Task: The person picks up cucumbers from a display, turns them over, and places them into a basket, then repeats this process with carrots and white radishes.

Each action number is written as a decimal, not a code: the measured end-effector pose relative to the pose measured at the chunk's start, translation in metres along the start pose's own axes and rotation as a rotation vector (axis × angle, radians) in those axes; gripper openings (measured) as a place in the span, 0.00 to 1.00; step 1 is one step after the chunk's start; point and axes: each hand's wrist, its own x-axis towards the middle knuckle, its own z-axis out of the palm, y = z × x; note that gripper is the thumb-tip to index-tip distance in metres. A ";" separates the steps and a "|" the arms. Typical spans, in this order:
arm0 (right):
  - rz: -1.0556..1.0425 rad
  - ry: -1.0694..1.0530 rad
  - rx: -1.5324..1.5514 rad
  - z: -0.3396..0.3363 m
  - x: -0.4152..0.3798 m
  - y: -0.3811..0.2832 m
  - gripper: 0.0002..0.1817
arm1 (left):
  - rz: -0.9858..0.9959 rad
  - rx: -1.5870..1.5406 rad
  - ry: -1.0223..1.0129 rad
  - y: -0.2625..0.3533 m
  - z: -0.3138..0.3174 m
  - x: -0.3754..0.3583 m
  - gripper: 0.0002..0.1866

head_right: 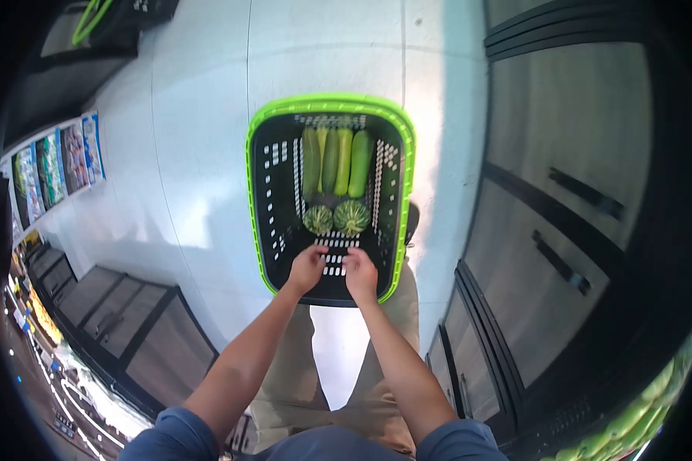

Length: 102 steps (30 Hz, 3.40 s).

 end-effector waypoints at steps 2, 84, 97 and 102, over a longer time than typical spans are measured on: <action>-0.016 -0.014 -0.024 -0.032 -0.034 -0.035 0.14 | -0.051 -0.099 -0.031 0.018 -0.017 -0.034 0.14; -1.176 0.398 1.546 -0.733 -0.821 -0.106 0.32 | 0.922 0.177 -1.816 0.671 0.345 -0.693 0.37; -0.707 0.216 1.515 -0.622 -0.824 -0.103 0.36 | 0.525 -0.234 -1.723 0.671 0.383 -0.762 0.29; -0.753 0.321 1.311 -0.605 -0.828 -0.095 0.31 | 0.605 -0.201 -1.683 0.662 0.385 -0.778 0.30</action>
